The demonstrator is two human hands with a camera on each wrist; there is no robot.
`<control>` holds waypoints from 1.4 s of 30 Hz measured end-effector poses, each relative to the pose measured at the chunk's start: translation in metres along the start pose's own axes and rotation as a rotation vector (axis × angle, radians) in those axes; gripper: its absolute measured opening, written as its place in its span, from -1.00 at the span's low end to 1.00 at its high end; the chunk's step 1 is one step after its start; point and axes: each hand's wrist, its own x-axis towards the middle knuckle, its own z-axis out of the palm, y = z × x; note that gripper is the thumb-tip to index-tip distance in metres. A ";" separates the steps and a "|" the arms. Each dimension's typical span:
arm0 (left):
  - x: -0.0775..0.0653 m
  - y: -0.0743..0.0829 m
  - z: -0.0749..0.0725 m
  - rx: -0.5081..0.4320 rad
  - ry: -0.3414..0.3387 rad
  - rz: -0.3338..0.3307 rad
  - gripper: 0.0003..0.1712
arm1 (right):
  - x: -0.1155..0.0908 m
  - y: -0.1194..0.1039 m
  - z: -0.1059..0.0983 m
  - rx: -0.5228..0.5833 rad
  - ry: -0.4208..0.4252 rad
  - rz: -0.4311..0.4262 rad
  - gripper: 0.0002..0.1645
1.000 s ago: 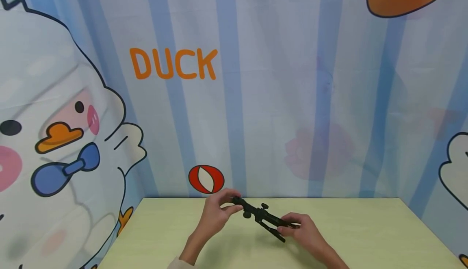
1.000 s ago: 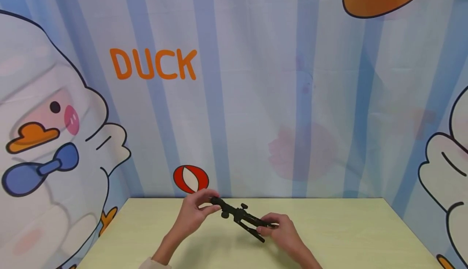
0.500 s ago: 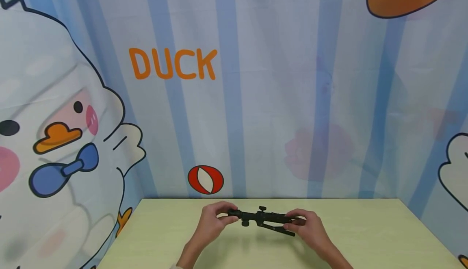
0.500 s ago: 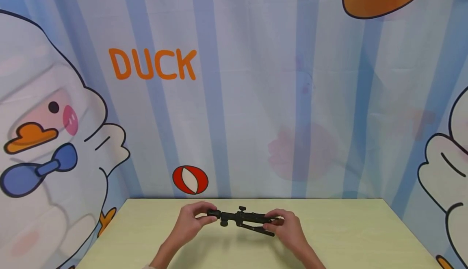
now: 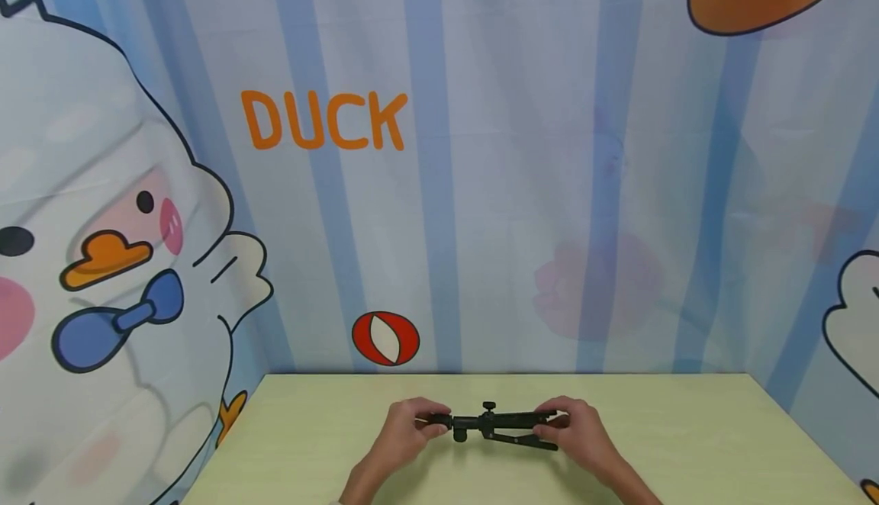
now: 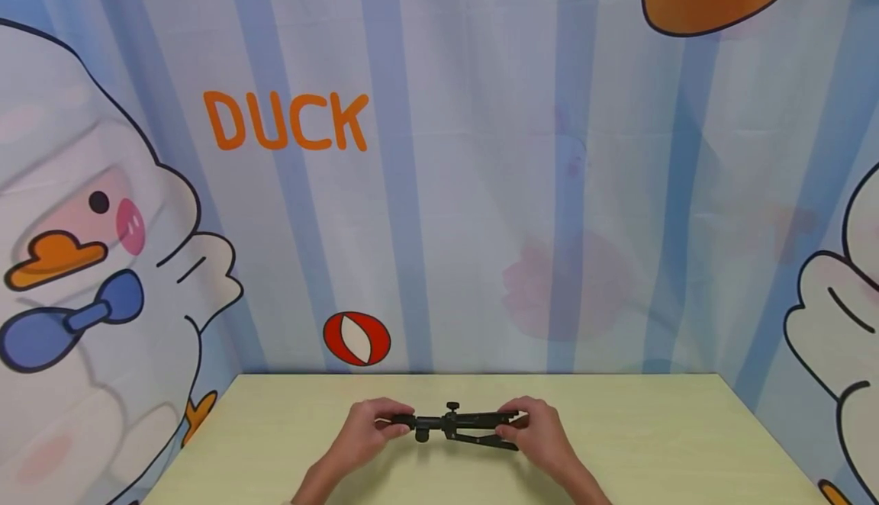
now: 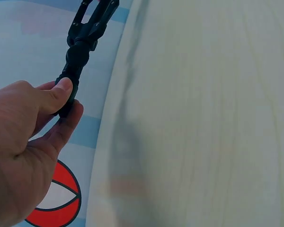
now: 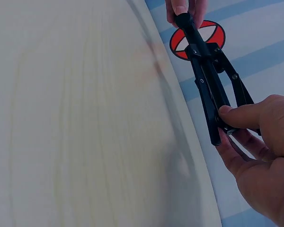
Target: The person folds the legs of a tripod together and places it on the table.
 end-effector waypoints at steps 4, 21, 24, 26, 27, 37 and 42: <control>0.001 -0.004 0.004 0.030 -0.038 0.026 -0.73 | 0.001 0.006 -0.002 0.004 -0.038 -0.012 -0.68; 0.010 -0.022 0.014 0.194 -0.135 0.003 -0.76 | 0.005 0.020 0.001 -0.077 -0.091 -0.044 -0.75; 0.010 -0.021 0.015 0.221 -0.141 0.003 -0.76 | 0.006 0.021 0.002 -0.098 -0.092 -0.049 -0.75; 0.010 -0.021 0.015 0.236 -0.145 0.006 -0.77 | 0.007 0.021 0.002 -0.113 -0.091 -0.050 -0.76; 0.010 -0.021 0.015 0.241 -0.146 0.007 -0.77 | 0.007 0.021 0.002 -0.124 -0.092 -0.051 -0.76; 0.009 -0.025 0.015 0.235 -0.149 0.021 -0.78 | 0.010 0.022 0.001 -0.154 -0.105 -0.067 -0.77; 0.010 -0.023 0.014 0.228 -0.157 0.016 -0.78 | 0.011 0.022 0.001 -0.155 -0.102 -0.058 -0.76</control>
